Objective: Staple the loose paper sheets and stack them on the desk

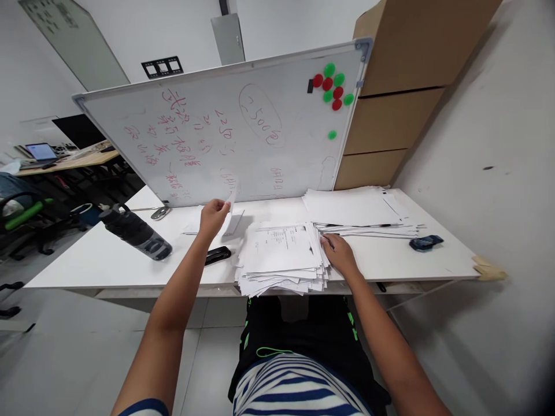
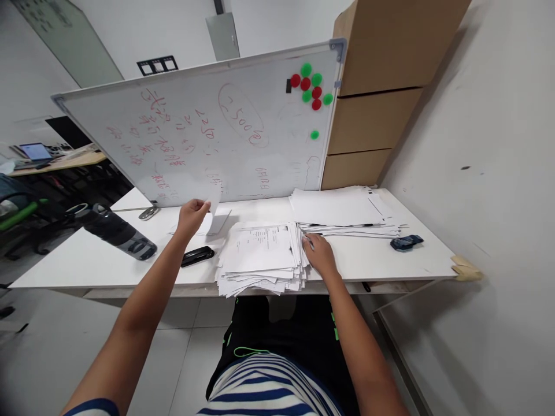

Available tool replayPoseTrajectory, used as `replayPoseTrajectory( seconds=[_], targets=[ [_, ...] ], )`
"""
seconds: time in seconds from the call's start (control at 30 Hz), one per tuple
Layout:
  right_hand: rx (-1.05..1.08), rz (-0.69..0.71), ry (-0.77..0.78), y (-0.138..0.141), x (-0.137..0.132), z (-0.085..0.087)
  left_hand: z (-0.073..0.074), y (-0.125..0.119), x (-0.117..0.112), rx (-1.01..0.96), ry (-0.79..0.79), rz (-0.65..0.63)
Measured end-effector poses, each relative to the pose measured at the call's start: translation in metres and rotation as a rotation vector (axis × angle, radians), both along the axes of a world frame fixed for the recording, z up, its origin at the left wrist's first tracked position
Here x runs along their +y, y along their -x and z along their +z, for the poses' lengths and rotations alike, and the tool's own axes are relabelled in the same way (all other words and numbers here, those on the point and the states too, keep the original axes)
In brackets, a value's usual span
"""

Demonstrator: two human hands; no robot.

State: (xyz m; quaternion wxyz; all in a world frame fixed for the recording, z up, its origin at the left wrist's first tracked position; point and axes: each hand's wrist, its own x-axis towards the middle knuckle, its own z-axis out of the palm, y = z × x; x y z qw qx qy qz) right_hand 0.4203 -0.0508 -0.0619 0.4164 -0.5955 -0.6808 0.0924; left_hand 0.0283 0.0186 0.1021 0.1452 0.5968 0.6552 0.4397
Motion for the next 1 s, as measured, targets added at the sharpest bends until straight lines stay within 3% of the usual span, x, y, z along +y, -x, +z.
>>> replayPoseTrajectory(
  seconds=[0.13, 0.27, 0.37, 0.43, 0.53, 0.6, 0.73, 0.83, 0.9, 1.0],
  targets=[
    [0.264, -0.013, 0.003, 0.002, -0.006, 0.014, 0.035, -0.047, -0.029, -0.333, -0.124, -0.270],
    [0.705, -0.031, -0.014, 0.021, -0.028, 0.038, 0.061, -0.099, -0.069, -0.619, -0.126, -0.534],
    [1.126, 0.130, 0.184, 0.050, -0.061, 0.056, 0.072, -0.123, -0.097, -0.725, -0.195, -0.636],
    [1.306, 0.244, 0.320, 0.068, -0.086, 0.066, 0.072, -0.129, -0.111, -0.765, -0.292, -0.621],
    [1.364, 0.421, 0.421, 0.081, -0.115, 0.077, 0.058, -0.127, -0.121, -0.815, -0.368, -0.520],
    [1.325, 0.439, 0.409, 0.078, -0.123, 0.081, 0.039, -0.122, -0.125, -0.839, -0.314, -0.437],
    [1.240, 0.205, 0.210, 0.057, -0.110, 0.080, -0.012, -0.111, -0.135, -0.843, -0.141, -0.238],
    [1.124, 0.123, 0.160, 0.046, -0.090, 0.077, -0.044, -0.103, -0.144, -0.802, -0.054, -0.147],
    [1.023, 0.112, 0.145, 0.043, -0.077, 0.078, -0.054, -0.098, -0.146, -0.772, -0.023, -0.167],
    [0.883, 0.132, 0.120, 0.042, -0.061, 0.086, -0.051, -0.087, -0.137, -0.735, -0.009, -0.268]
  ],
)
